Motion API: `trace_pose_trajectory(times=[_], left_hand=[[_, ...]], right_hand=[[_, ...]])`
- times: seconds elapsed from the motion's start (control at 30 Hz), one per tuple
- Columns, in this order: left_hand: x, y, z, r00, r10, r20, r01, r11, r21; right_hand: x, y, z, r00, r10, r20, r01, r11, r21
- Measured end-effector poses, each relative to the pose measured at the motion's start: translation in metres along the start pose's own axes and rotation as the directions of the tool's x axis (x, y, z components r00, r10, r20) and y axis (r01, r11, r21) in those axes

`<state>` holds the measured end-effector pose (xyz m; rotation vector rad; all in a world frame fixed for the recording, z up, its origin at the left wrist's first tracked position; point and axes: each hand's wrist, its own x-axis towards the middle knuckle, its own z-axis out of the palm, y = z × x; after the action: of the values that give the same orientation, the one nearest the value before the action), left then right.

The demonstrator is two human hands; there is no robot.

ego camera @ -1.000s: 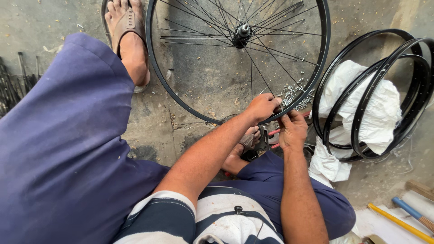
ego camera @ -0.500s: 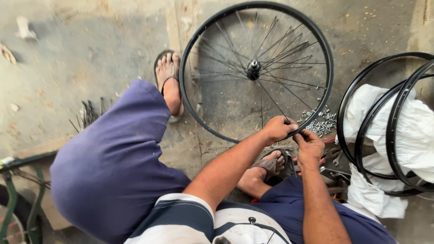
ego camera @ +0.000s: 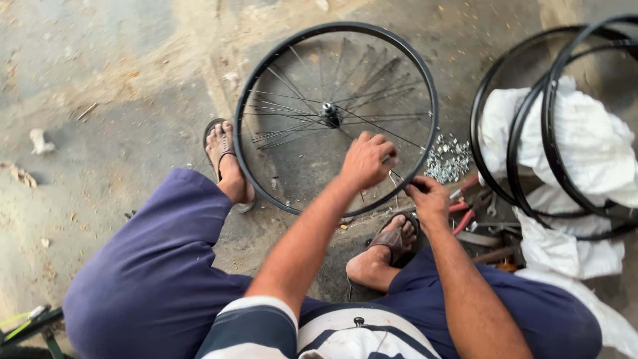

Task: The person sits on the floor and laces a bicycle wheel by inserting spokes through the rim and hub, then securing them with nipples. The person repeatedly picks up spokes and nipples, threads them through the rim, and tightens them by hand.

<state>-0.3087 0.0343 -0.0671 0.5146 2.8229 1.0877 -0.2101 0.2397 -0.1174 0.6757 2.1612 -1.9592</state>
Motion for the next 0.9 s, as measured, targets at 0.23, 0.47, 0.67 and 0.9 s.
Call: trace_pose_trajectory(times=[0.23,0.47,0.67,0.9], left_hand=[[0.004,-0.015,0.027,0.835,0.071,0.546,-0.082,0.997,-0.004],[-0.015,-0.014,0.036,0.838,0.122,0.532,-0.001,0.975,-0.223],[-0.017,-0.027,0.029,0.78,0.165,0.604,0.063,0.939,-0.338],[-0.032,-0.028,0.052,0.717,0.1,0.689,-0.034,0.993,-0.109]], right_hand=[[-0.009,0.008,-0.004,0.999,0.04,-0.022,-0.039,0.998,0.041],[-0.027,0.016,-0.002,0.999,0.022,-0.034,-0.024,0.998,-0.05],[-0.037,0.008,0.011,1.0,0.029,0.0,-0.029,1.0,-0.007],[-0.056,0.005,0.012,0.997,-0.067,-0.024,0.054,0.929,-0.366]])
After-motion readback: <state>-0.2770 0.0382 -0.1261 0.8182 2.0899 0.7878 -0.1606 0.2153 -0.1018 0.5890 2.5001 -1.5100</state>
